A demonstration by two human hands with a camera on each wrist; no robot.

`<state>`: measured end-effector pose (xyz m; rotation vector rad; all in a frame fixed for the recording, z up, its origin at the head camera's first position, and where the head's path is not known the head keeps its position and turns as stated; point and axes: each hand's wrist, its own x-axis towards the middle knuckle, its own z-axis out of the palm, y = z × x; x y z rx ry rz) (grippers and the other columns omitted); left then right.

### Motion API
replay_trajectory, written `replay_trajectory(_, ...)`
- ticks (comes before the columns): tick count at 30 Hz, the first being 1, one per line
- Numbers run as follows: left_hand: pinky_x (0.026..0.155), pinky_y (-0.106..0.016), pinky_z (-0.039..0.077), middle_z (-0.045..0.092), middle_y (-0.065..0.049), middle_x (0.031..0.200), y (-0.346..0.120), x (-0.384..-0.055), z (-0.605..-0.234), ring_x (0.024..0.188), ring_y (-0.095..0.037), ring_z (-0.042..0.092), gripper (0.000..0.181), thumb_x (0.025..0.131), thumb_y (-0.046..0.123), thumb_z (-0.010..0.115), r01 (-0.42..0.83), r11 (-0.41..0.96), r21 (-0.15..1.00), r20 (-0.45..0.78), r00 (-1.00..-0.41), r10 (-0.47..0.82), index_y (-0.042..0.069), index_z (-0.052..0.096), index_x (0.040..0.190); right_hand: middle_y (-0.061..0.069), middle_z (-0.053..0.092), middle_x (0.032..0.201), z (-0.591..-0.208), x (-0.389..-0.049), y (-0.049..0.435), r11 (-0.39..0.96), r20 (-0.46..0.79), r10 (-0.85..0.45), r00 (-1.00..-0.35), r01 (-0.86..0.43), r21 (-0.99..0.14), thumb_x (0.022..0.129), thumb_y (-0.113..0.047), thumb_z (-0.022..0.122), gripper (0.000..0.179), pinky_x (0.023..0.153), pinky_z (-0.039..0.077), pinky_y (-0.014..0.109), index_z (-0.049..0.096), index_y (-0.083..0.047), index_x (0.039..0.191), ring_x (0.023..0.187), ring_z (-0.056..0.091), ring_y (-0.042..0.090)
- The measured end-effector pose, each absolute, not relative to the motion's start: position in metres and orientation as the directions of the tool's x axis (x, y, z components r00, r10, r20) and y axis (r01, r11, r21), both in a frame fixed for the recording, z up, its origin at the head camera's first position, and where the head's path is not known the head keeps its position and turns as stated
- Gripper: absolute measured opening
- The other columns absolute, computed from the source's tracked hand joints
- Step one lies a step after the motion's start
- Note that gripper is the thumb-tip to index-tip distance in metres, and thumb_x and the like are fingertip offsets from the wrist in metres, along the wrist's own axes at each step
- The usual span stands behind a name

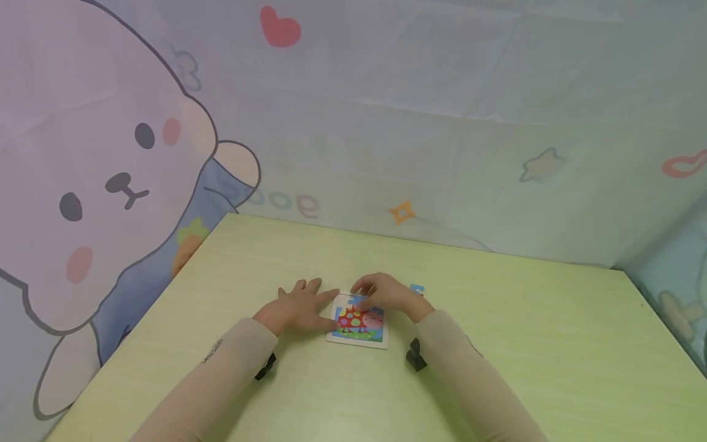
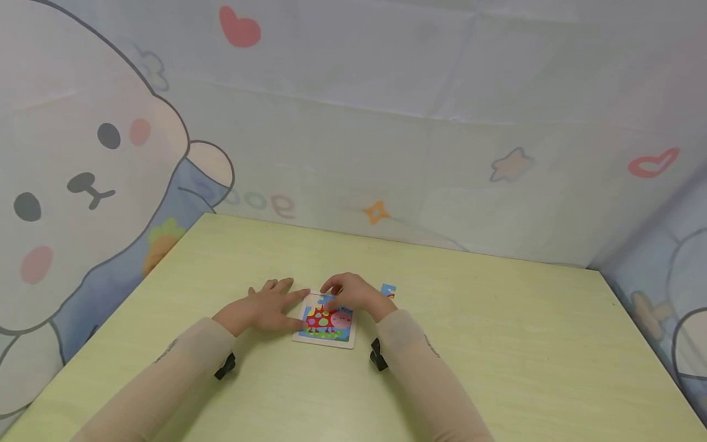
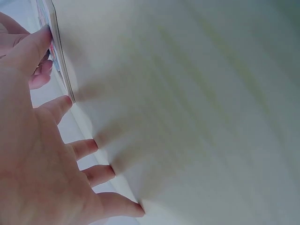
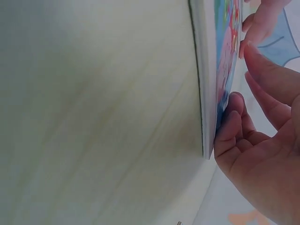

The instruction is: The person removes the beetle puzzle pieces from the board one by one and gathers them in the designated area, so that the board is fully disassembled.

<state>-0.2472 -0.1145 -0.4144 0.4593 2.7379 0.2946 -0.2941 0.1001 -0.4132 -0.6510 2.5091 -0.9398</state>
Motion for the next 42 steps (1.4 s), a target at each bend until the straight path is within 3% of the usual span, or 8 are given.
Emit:
replay_trajectory(15, 0.099, -0.079, 0.013, 0.021, -0.018, 0.156, -0.1152, -0.248, -0.4152, 0.141, -0.044, 0.018, 0.077, 0.086, 0.057, 0.061, 0.281, 0.923, 0.262, -0.296, -0.887, 0.354, 0.028, 0.033, 0.151, 0.004, 0.063, 0.109, -0.4154, -0.2955, 0.0935, 0.704, -0.231, -0.548, -0.804, -0.295, -0.646, 0.083, -0.008, 0.074, 0.02, 0.098, 0.044, 0.042, 0.072, -0.013, 0.101, 0.103, 0.055, 0.021)
replay_trajectory(23, 0.1, -0.079, 0.013, 0.021, -0.018, 0.156, -0.1141, -0.2465, -0.4134, 0.141, -0.044, 0.018, 0.077, 0.086, 0.057, 0.061, 0.276, 0.923, 0.269, -0.302, -0.886, 0.352, 0.028, 0.033, 0.151, 0.004, 0.063, 0.1, -0.4149, -0.2964, 0.0908, 0.716, -0.244, -0.549, -0.799, -0.298, -0.632, 0.081, -0.006, 0.075, 0.02, 0.091, 0.046, 0.037, 0.072, -0.012, 0.1, 0.092, 0.052, 0.018)
replay_trajectory(42, 0.099, -0.079, 0.015, 0.022, -0.019, 0.156, -0.1139, -0.2449, -0.4104, 0.141, -0.044, 0.019, 0.076, 0.086, 0.057, 0.06, 0.28, 0.924, 0.258, -0.304, -0.885, 0.353, 0.027, 0.034, 0.151, 0.005, 0.062, 0.101, -0.4143, -0.2929, 0.0905, 0.716, -0.227, -0.523, -0.821, -0.28, -0.639, 0.085, -0.007, 0.072, 0.016, 0.089, 0.047, 0.036, 0.068, -0.013, 0.098, 0.091, 0.054, 0.018)
